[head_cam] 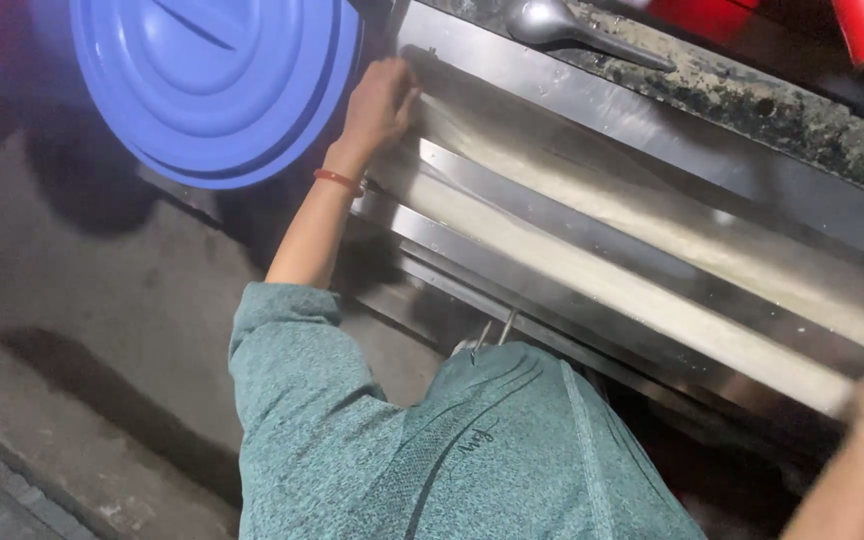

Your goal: Pouring a white liquid mixture into a long rectangular mold and smoothing a liner over it using a scoop and hands.

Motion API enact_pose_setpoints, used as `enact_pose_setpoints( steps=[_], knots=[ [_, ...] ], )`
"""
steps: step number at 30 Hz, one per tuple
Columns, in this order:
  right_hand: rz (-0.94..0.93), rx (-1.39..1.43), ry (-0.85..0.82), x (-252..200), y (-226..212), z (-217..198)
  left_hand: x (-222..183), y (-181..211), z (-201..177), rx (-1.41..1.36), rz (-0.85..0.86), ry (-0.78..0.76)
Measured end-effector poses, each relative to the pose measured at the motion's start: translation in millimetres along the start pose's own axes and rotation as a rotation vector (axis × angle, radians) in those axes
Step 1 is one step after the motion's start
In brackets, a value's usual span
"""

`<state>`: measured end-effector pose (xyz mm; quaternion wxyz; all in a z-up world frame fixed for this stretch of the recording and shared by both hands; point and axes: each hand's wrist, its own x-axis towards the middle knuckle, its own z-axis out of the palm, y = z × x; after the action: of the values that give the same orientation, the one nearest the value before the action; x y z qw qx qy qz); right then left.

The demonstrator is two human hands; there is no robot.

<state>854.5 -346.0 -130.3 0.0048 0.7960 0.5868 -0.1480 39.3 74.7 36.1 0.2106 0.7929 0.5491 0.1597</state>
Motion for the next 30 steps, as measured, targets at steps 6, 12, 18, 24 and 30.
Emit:
enact_pose_setpoints(
  steps=[6,12,18,24,30],
  knots=[
    [-0.484,0.331,0.424,50,-347,-124,-14,2,-13,-0.044,0.032,-0.171],
    [-0.615,0.321,0.388,88,-424,-104,-9,14,-28,-0.083,-0.008,-0.141],
    [-0.420,-0.052,0.206,104,-433,-79,-29,-9,-36,-0.311,0.174,0.133],
    [-0.451,-0.004,0.407,84,-430,-111,-65,-8,-45,-0.206,0.265,0.328],
    [-0.709,0.197,0.430,3,-420,-55,-129,-17,2,0.308,0.041,0.289]
  ],
)
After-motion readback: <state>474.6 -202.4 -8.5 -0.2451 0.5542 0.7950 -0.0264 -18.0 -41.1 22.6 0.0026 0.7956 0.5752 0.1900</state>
